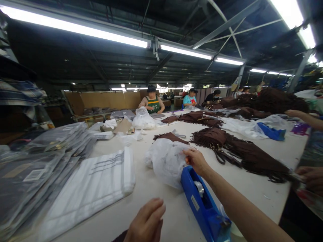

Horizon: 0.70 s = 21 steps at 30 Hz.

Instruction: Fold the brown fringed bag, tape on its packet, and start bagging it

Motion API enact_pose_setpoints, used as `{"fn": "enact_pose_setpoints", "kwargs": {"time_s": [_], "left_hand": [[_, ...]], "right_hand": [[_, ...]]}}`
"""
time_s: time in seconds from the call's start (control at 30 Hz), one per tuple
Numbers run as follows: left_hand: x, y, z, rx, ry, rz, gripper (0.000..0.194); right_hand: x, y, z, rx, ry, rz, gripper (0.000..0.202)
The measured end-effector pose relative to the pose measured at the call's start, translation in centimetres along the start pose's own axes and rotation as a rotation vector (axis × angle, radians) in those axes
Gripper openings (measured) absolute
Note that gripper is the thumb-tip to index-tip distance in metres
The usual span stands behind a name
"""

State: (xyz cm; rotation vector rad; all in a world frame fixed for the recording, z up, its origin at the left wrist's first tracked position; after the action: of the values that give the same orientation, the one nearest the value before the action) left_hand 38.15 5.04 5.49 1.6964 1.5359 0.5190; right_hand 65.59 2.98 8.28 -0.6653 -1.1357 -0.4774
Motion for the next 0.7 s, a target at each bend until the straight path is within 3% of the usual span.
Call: {"fn": "enact_pose_setpoints", "kwargs": {"time_s": [0.07,0.13,0.2,0.3,0.4,0.57,0.7], "left_hand": [[2.0,2.5,2.3,-0.063,-0.250,-0.273,0.032],[3.6,4.0,4.0,-0.192,-0.448,-0.626,0.047],[4.2,4.7,5.0,-0.293,-0.626,-0.828,0.061],[3.6,4.8,5.2,-0.282,-0.864,-0.859,0.044],[2.8,3.0,3.8,-0.211,-0.909,-0.888,0.028],[1.4,-0.7,0.4,0.130,-0.689,-0.886,0.020],[0.4,-4.4,-2.6,0.269,-0.685,-1.026,0.014]], "right_hand": [[-0.1,-2.2,0.4,0.057,0.044,-0.006,0.036],[-0.6,-4.6,1.1,0.118,0.068,0.018,0.040],[-1.5,-6.9,1.9,0.173,0.075,0.061,0.039],[-3.5,-9.7,2.7,0.261,0.116,0.160,0.034],[-5.2,-11.6,3.0,0.341,0.061,0.237,0.029],[-7.4,-14.4,5.2,0.601,-0.288,0.306,0.039],[-11.1,-16.0,8.4,0.493,-0.203,0.263,0.026]]}}
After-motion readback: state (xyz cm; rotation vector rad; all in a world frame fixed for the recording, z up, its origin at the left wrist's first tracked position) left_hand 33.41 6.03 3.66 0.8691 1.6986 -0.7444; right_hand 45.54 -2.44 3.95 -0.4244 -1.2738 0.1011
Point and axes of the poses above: each hand's wrist, its own y-axis towards the middle knuckle, its own z-axis out of the palm, x = y × z, the point moved 4 cm from there along y, towards the middle knuckle, and after that the axes turned 14 degrees about z, right-handed, at the moved point
